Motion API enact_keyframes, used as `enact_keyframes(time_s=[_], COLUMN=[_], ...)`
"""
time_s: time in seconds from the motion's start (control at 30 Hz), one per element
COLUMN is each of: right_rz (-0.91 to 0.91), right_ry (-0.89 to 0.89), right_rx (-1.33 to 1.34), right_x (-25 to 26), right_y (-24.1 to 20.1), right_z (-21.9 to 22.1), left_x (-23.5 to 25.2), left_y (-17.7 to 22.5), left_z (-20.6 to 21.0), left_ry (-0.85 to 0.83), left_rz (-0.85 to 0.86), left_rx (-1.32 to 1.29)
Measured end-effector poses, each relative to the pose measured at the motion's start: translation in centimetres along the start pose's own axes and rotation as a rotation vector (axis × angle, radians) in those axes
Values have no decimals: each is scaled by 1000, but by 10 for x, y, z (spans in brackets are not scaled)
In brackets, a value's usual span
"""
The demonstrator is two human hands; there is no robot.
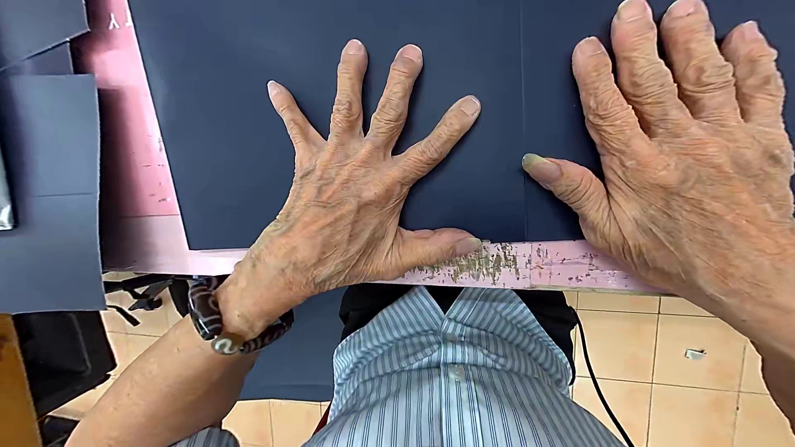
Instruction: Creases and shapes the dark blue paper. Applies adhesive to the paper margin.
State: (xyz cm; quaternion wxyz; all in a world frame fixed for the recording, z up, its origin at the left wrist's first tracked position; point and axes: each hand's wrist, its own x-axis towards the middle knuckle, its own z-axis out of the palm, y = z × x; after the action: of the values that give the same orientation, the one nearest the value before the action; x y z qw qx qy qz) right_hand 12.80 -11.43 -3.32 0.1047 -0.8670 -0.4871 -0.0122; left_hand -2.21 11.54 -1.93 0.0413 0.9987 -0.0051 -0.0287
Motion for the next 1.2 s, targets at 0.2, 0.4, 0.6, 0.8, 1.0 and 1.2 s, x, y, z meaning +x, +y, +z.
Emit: enact_keyframes(time_s=[0.2,0.4,0.6,0.8,1.0,1.2], right_rz=[56,32,10,-1,-27,-63], right_ry=[33,38,170,218,176,104], right_rx=[25,11,-21,-42,-47,63], right_x=[5,4,5,3,2,37], right_y=[-6,-5,-4,0,1,45], right_z=[4,1,12,17,13,-38], left_x=[0,1,-2,-5,-5,-5], left_y=[1,2,11,10,7,6], left_z=[0,0,8,20,23,23], left_ry=[4,9,230,277,257,258], left_rz=[-3,-14,47,59,87,103], left_rx=[14,13,5,-84,-169,-172])
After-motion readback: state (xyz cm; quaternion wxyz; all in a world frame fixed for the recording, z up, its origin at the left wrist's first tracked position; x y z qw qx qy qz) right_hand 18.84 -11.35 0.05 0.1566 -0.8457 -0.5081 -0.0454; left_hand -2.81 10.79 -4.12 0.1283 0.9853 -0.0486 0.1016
